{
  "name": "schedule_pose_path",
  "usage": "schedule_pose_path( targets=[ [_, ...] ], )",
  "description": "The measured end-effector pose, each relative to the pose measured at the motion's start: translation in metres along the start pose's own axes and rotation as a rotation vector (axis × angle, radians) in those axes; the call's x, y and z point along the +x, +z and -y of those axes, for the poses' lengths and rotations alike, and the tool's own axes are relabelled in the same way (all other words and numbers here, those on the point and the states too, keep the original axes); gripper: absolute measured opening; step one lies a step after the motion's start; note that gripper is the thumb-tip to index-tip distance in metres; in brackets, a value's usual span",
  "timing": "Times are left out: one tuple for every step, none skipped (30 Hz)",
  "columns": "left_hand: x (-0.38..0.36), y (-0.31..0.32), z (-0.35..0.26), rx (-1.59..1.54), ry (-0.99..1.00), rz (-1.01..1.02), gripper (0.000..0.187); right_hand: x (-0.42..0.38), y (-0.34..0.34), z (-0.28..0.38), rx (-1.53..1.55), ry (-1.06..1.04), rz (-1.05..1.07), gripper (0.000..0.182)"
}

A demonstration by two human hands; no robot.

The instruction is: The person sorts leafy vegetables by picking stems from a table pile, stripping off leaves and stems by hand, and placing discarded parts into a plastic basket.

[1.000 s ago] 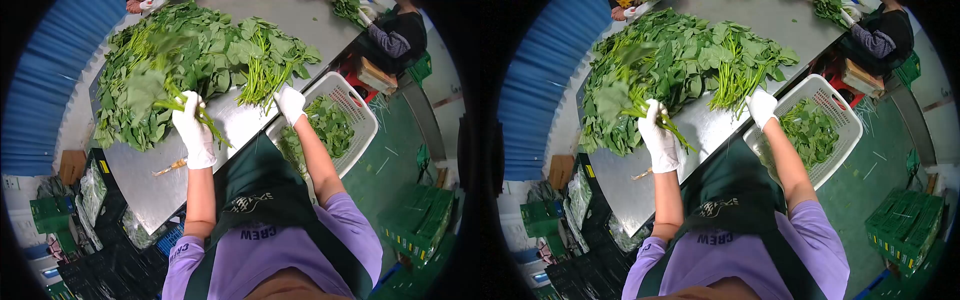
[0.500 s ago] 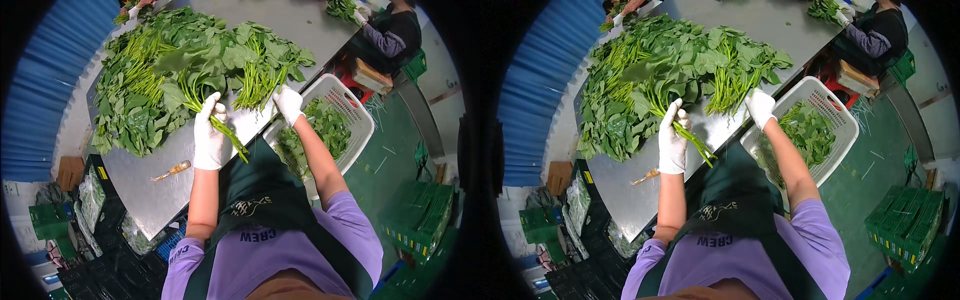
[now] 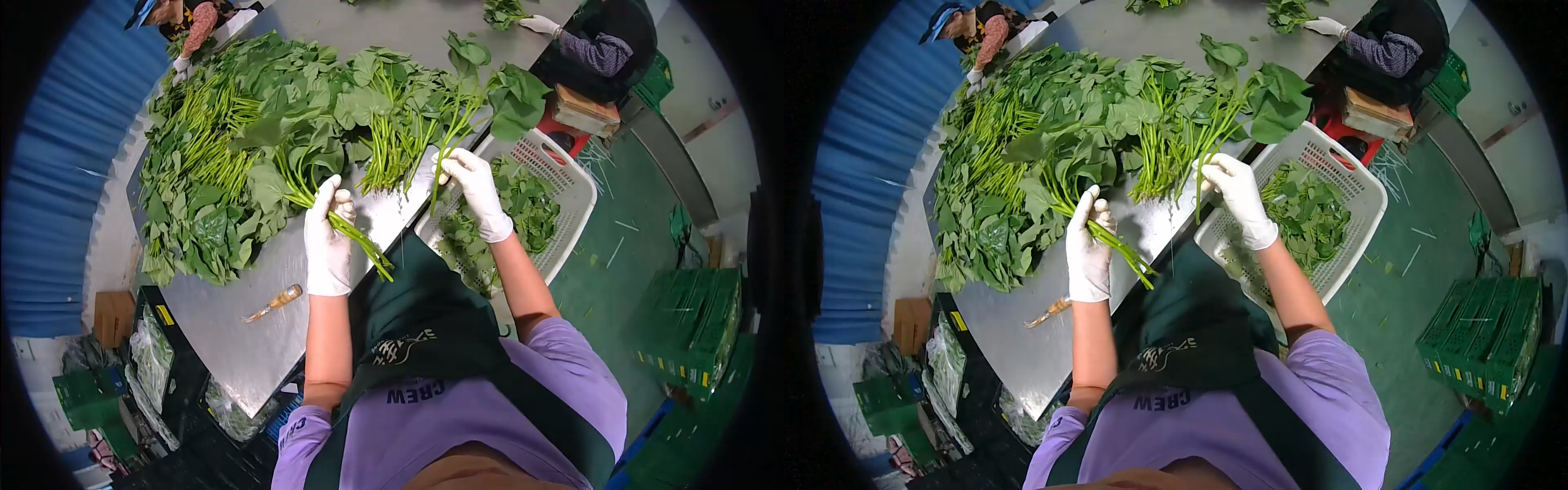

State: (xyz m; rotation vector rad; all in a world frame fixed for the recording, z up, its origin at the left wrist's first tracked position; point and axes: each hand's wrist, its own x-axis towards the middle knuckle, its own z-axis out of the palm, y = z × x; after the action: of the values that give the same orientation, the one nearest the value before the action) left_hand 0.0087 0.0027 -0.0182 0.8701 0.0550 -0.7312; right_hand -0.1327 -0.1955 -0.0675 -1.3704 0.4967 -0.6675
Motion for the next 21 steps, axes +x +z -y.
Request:
schedule_pose_path(
  targets=[
    [-0.011, 0.012, 0.0, -0.018, -0.026, 0.014, 0.024, -0.003, 0.002, 0.002, 0.011, 0.02, 0.023, 0.016],
    [-0.005, 0.008, 0.004, 0.018, -0.035, 0.03, 0.024, -0.007, 0.004, 0.007, 0.021, 0.04, 0.047, 0.015],
    [-0.002, 0.009, 0.005, 0.058, -0.043, 0.043, 0.025, -0.012, 0.008, 0.011, 0.035, 0.062, 0.072, 0.015],
    [-0.002, 0.01, 0.007, 0.067, -0.042, 0.097, 0.027, -0.016, 0.009, 0.014, -0.014, 0.022, 0.116, 0.016],
    [-0.001, 0.014, 0.011, 0.088, -0.056, 0.103, 0.028, -0.018, 0.011, 0.016, 0.006, 0.034, 0.143, 0.016],
    [-0.002, 0.02, 0.011, 0.116, -0.079, 0.11, 0.029, -0.02, 0.016, 0.018, 0.027, 0.047, 0.172, 0.016],
    [-0.004, 0.027, 0.012, 0.143, -0.103, 0.115, 0.03, -0.023, 0.019, 0.022, 0.048, 0.063, 0.202, 0.017],
    [-0.01, 0.036, 0.012, 0.151, -0.119, 0.148, 0.033, -0.028, 0.021, 0.029, 0.036, 0.063, 0.239, 0.017],
    [0.0, 0.034, 0.014, 0.185, -0.127, 0.186, 0.035, -0.031, 0.023, 0.032, 0.01, 0.071, 0.278, 0.017],
    [0.004, 0.032, 0.017, 0.182, -0.169, 0.225, 0.035, -0.034, 0.024, 0.035, -0.019, 0.078, 0.316, 0.017],
    [0.008, 0.032, 0.022, 0.178, -0.213, 0.265, 0.036, -0.038, 0.026, 0.039, -0.048, 0.085, 0.353, 0.017],
    [0.011, 0.033, 0.024, 0.218, -0.208, 0.317, 0.033, -0.041, 0.029, 0.044, -0.017, 0.189, 0.37, 0.016],
    [0.013, 0.035, 0.027, 0.238, -0.201, 0.376, 0.029, -0.045, 0.031, 0.044, 0.008, 0.205, 0.364, 0.015],
    [0.011, 0.035, 0.031, 0.317, -0.179, 0.384, 0.027, -0.049, 0.034, 0.043, 0.032, 0.22, 0.355, 0.014],
    [0.005, 0.044, 0.028, 0.396, -0.159, 0.393, 0.025, -0.052, 0.034, 0.043, 0.057, 0.236, 0.345, 0.014],
    [0.003, 0.046, 0.029, 0.411, -0.154, 0.397, 0.023, -0.054, 0.033, 0.039, 0.085, 0.249, 0.329, 0.013],
    [0.003, 0.046, 0.03, 0.43, -0.079, 0.354, 0.023, -0.056, 0.031, 0.035, 0.053, 0.197, 0.258, 0.013],
    [0.002, 0.048, 0.03, 0.449, 0.0, 0.311, 0.022, -0.057, 0.027, 0.032, 0.021, 0.14, 0.189, 0.014],
    [0.001, 0.05, 0.029, 0.468, 0.078, 0.268, 0.022, -0.057, 0.022, 0.031, -0.01, 0.084, 0.119, 0.014],
    [0.001, 0.052, 0.024, 0.32, 0.183, 0.157, 0.018, -0.058, 0.014, 0.034, 0.048, 0.094, -0.019, 0.015],
    [-0.002, 0.056, 0.008, 0.205, 0.233, 0.009, 0.015, -0.05, -0.005, 0.014, 0.174, 0.033, -0.16, 0.018]
  ],
)
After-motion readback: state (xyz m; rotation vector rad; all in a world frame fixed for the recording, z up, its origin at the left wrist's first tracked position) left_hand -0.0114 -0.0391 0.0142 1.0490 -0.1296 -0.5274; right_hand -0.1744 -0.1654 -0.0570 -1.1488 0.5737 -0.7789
